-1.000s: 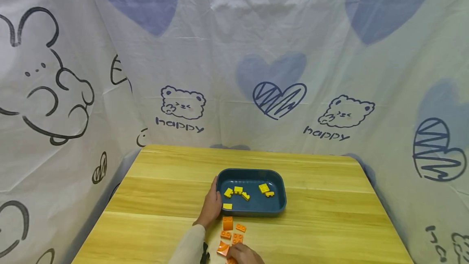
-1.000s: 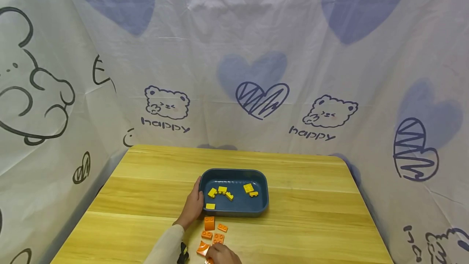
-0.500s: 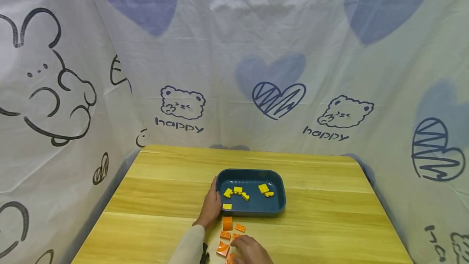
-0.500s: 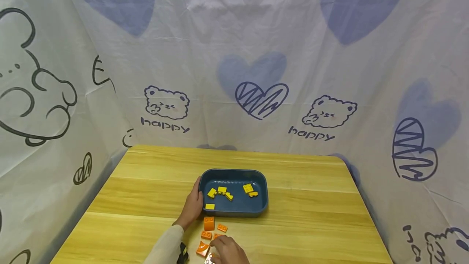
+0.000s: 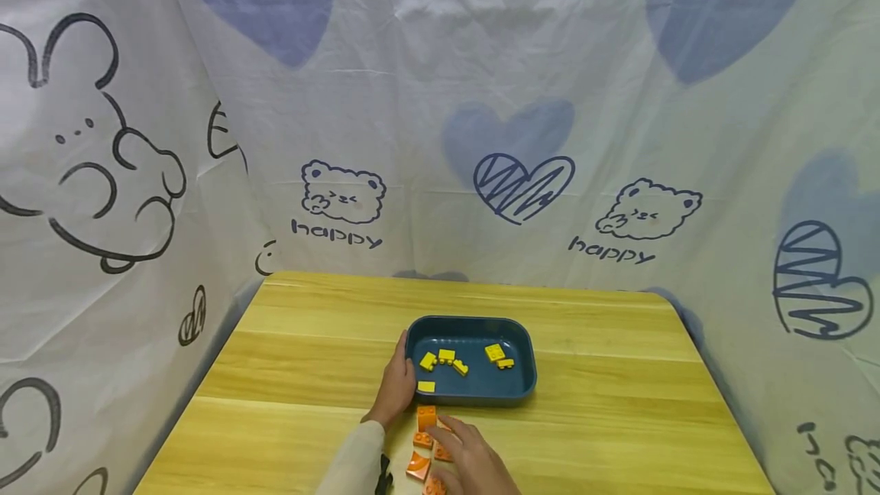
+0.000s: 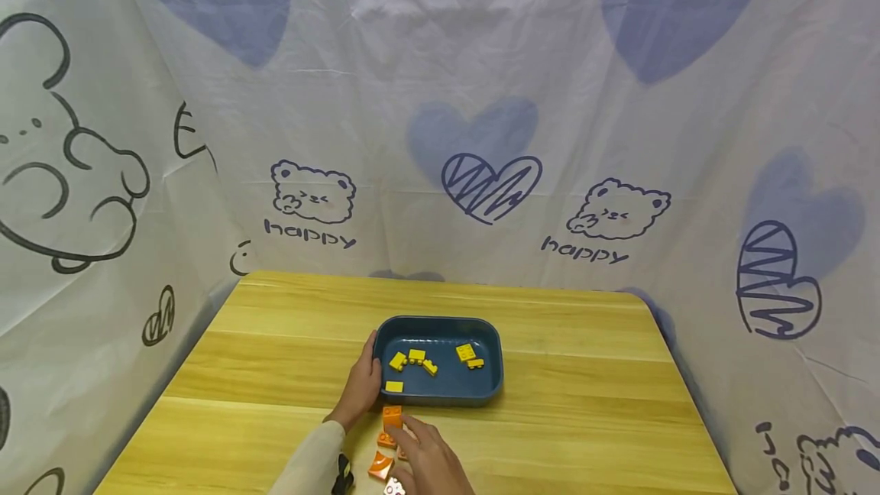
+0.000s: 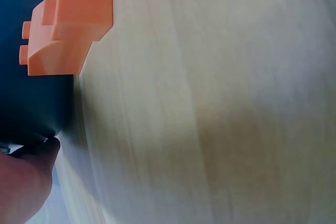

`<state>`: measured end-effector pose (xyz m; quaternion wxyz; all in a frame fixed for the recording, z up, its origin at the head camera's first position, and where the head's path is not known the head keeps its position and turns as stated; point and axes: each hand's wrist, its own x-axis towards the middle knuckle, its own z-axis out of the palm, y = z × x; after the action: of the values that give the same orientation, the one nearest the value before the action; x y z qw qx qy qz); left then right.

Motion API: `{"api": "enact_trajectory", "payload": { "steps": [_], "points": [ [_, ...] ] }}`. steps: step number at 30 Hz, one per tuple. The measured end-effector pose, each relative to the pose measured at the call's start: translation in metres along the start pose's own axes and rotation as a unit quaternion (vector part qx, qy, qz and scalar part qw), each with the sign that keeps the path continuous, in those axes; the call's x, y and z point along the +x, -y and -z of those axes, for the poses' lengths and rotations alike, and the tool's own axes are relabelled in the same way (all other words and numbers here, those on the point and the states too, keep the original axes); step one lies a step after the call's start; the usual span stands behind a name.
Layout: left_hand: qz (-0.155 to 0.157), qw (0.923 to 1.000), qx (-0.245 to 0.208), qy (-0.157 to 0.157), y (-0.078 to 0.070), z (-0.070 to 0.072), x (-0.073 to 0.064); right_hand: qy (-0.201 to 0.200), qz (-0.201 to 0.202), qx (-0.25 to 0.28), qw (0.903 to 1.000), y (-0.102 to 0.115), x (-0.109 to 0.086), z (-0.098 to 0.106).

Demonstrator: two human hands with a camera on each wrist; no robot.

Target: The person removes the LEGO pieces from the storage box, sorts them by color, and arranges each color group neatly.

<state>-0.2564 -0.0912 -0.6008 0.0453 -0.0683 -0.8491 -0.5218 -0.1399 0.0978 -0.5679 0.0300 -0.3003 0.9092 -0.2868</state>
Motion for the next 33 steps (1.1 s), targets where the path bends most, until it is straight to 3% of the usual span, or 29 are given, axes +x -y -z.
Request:
{"api": "enact_trajectory", "payload": {
  "steps": [4, 9, 16, 28, 33],
  "points": [
    [-0.003, 1.0, -0.001, 0.0, 0.0, 0.001, -0.001, 0.002, -0.038, -0.003, 0.9993, 0.02, 0.004, 0.022],
    [-0.007, 1.0, -0.003, 0.0, 0.0, 0.0, -0.001, -0.029, -0.042, -0.015, 0.9986, 0.021, 0.009, 0.032],
    [-0.006, 1.0, -0.002, 0.001, 0.001, 0.001, 0.0, -0.062, -0.035, -0.013, 0.9974, 0.014, 0.011, 0.037],
    [0.0, 0.9999, -0.014, 0.004, 0.002, 0.001, 0.0, -0.072, -0.034, -0.011, 0.9968, 0.013, 0.011, 0.037],
    [-0.001, 1.0, -0.009, 0.002, 0.001, 0.001, 0.0, -0.105, -0.023, -0.029, 0.9938, 0.009, 0.014, 0.039]
  ]
}}
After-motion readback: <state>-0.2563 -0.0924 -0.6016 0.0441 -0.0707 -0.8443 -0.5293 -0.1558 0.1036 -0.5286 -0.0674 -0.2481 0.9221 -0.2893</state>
